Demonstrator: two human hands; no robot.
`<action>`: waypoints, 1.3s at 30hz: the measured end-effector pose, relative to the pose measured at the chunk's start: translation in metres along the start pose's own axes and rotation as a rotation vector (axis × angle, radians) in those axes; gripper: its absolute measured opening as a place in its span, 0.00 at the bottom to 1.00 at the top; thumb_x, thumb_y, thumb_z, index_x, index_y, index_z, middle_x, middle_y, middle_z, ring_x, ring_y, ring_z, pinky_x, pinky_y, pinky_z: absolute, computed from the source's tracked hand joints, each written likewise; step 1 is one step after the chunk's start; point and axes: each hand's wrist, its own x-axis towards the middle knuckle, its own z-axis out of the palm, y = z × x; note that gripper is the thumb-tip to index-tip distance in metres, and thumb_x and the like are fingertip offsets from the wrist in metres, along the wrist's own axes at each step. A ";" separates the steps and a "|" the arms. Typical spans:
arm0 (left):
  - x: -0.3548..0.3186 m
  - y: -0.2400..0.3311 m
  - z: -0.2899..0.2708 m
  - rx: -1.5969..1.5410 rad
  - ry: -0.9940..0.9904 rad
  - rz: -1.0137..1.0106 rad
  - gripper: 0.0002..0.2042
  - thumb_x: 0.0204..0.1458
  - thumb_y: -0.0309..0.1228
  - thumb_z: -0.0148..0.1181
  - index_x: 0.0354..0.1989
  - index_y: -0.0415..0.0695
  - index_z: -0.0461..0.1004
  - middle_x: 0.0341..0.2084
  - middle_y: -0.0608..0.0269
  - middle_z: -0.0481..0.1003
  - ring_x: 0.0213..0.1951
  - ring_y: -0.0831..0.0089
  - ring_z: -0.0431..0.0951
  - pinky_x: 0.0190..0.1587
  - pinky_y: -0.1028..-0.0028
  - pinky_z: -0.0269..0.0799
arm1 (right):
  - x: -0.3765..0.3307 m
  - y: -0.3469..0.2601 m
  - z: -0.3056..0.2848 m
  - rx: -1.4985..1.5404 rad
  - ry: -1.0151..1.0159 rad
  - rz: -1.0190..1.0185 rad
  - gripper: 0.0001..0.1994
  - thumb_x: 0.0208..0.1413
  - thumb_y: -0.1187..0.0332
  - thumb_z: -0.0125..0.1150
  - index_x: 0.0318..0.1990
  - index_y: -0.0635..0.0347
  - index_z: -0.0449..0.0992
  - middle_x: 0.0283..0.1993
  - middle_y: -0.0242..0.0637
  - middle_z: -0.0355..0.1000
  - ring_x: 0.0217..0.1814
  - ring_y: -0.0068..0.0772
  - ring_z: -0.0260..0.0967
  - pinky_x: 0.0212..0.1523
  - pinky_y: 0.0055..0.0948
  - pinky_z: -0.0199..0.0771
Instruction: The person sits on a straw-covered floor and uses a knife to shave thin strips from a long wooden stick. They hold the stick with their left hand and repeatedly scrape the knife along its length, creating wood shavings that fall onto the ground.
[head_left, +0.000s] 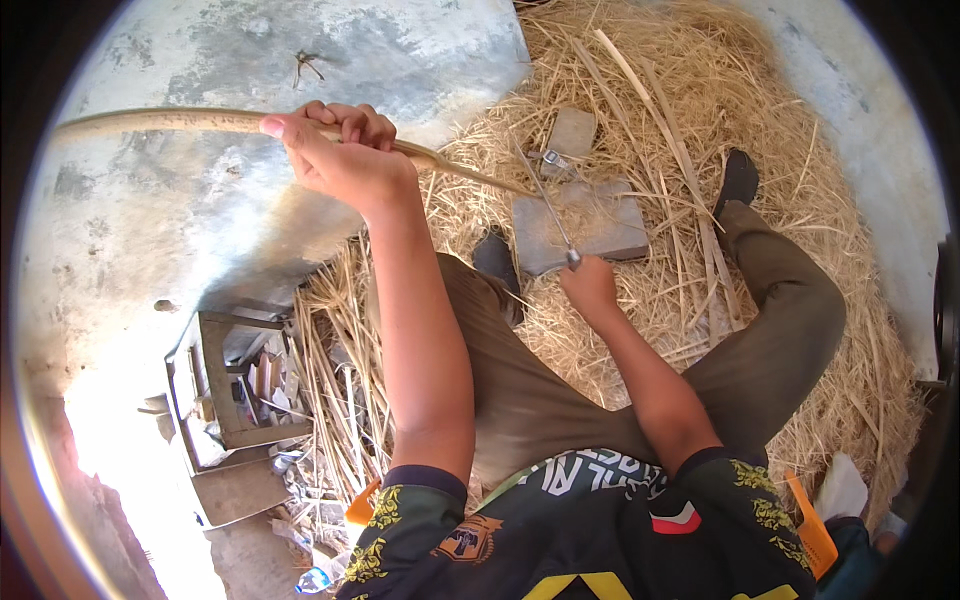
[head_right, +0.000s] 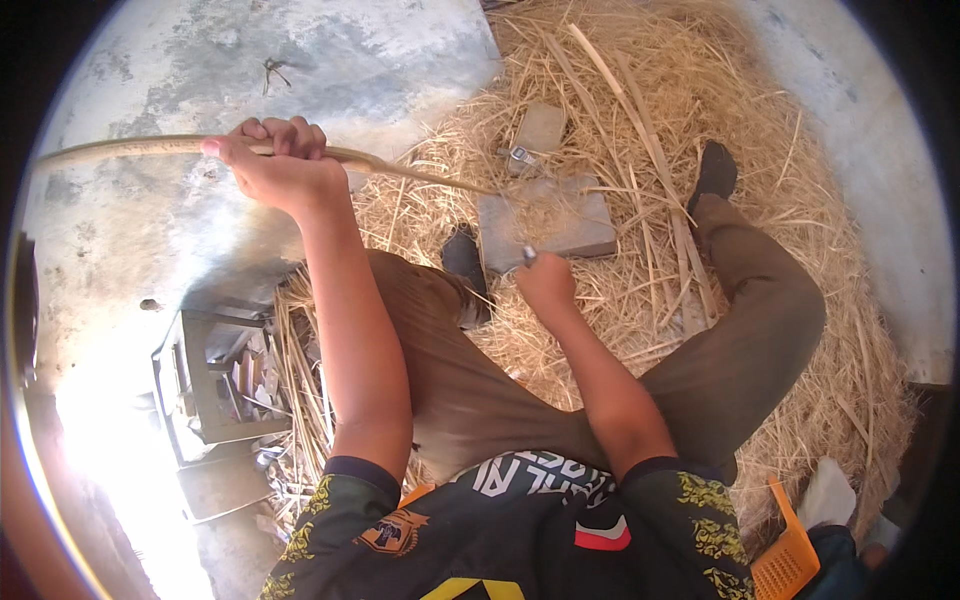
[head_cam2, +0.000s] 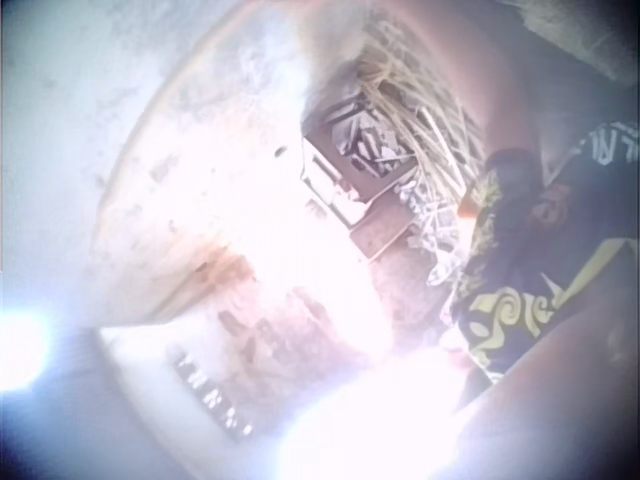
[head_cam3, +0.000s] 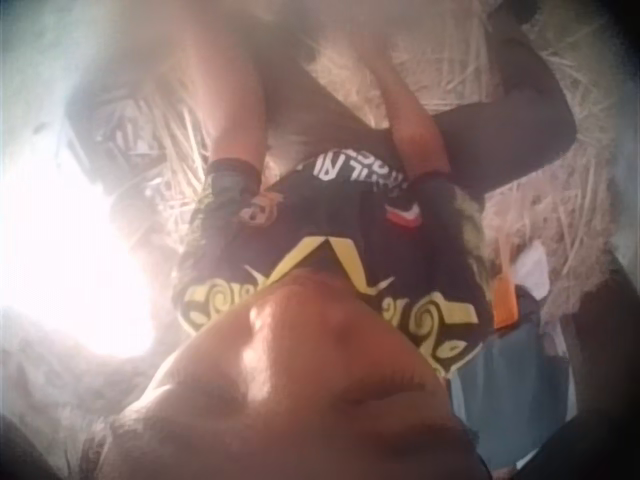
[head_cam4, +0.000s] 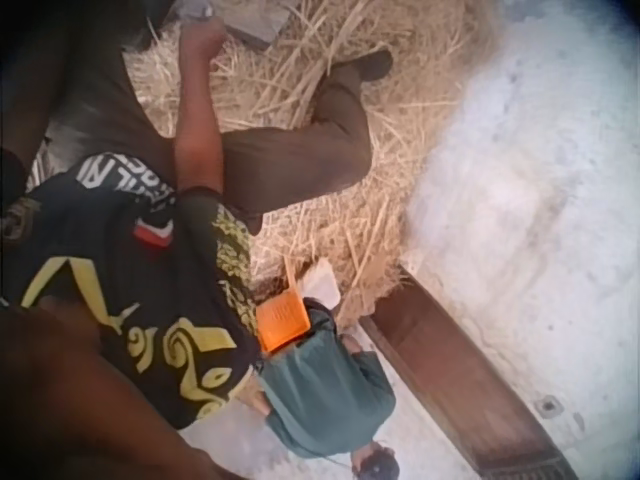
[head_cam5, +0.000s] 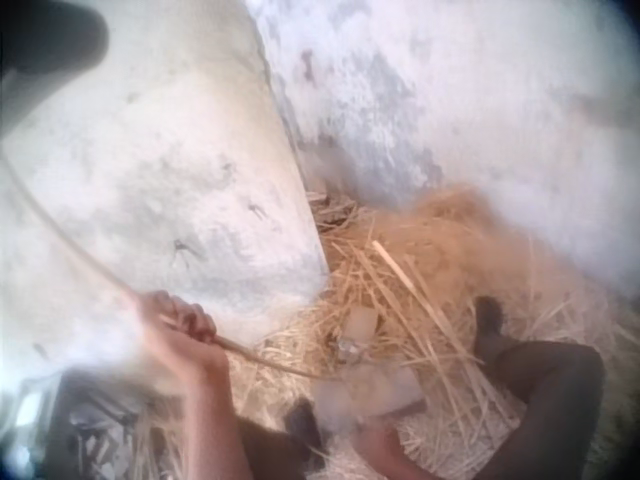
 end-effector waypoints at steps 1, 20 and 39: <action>-0.001 -0.001 -0.001 0.002 0.000 0.000 0.33 0.58 0.70 0.46 0.27 0.48 0.58 0.13 0.70 0.54 0.15 0.80 0.50 0.18 0.77 0.43 | -0.009 -0.020 -0.010 0.055 -0.010 -0.009 0.14 0.52 0.64 0.63 0.41 0.65 0.80 0.32 0.56 0.78 0.36 0.59 0.78 0.38 0.48 0.78; -0.001 0.000 0.004 0.060 0.000 0.010 0.32 0.61 0.68 0.41 0.28 0.48 0.58 0.15 0.70 0.55 0.17 0.79 0.52 0.19 0.76 0.45 | -0.011 -0.046 -0.006 0.105 0.039 -0.166 0.13 0.54 0.61 0.64 0.40 0.62 0.80 0.37 0.53 0.79 0.41 0.57 0.78 0.42 0.47 0.77; 0.002 -0.005 0.005 0.127 0.077 0.124 0.26 0.64 0.60 0.48 0.31 0.48 0.54 0.14 0.72 0.55 0.16 0.83 0.51 0.17 0.78 0.48 | 0.002 0.021 0.023 0.123 -0.037 0.160 0.15 0.52 0.65 0.63 0.38 0.72 0.80 0.34 0.61 0.78 0.39 0.60 0.78 0.40 0.49 0.77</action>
